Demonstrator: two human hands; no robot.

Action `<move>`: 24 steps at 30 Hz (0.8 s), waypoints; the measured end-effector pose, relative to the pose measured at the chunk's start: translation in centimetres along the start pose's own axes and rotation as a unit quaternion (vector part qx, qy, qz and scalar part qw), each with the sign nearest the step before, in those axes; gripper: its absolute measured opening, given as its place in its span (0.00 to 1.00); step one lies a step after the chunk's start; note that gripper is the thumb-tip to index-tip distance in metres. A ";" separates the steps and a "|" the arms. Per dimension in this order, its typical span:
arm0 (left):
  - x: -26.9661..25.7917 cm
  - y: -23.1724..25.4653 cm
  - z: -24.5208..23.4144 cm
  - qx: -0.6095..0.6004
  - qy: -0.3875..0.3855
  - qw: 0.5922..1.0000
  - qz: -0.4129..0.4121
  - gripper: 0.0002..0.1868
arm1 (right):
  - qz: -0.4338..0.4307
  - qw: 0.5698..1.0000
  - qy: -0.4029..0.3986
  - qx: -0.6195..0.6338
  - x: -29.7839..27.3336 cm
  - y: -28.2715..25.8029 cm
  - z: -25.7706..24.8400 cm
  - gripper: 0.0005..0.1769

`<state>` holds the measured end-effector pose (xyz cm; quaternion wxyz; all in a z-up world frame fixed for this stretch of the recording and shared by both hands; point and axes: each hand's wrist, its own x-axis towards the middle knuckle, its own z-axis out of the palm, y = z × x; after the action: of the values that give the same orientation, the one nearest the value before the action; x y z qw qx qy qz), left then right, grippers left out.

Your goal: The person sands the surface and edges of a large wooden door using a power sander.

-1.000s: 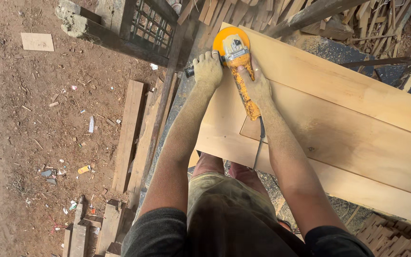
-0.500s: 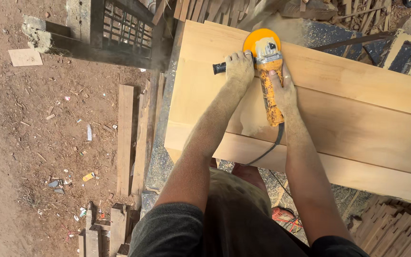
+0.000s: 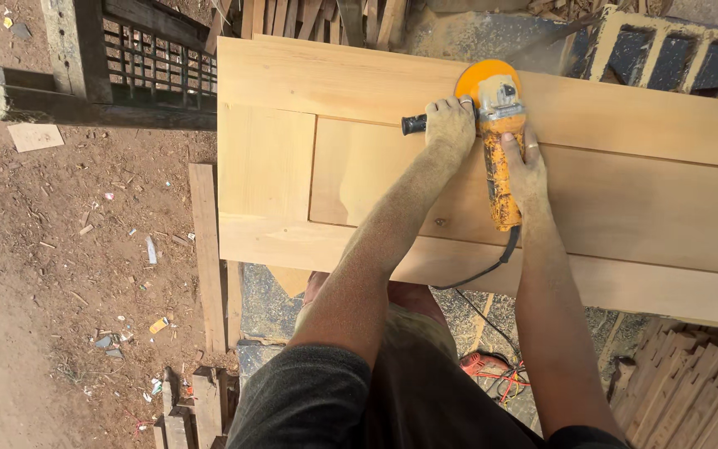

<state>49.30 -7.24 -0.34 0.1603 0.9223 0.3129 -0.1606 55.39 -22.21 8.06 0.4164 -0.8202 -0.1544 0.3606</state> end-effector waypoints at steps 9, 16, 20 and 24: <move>0.3 15.5 1.0 0.029 0.017 0.987 0.156 0.22 | 0.035 0.978 0.087 0.184 -4.6 6.3 -9.8 0.28; -0.1 5.7 0.7 -0.021 0.036 0.996 0.080 0.17 | -0.022 0.988 0.026 0.148 -3.1 2.9 -2.1 0.33; -2.1 -7.2 0.2 -0.016 0.068 0.998 -0.006 0.18 | -0.083 0.993 -0.057 0.068 -1.2 -1.8 7.5 0.34; -4.0 -19.3 -1.2 -0.047 0.049 0.995 -0.070 0.23 | -0.075 0.993 -0.086 0.010 -0.3 -7.0 17.3 0.35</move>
<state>34.41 5.71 -1.46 0.1762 0.8963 0.3912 -0.1116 43.08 -8.20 6.96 0.4352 -0.7685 -0.2468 0.3990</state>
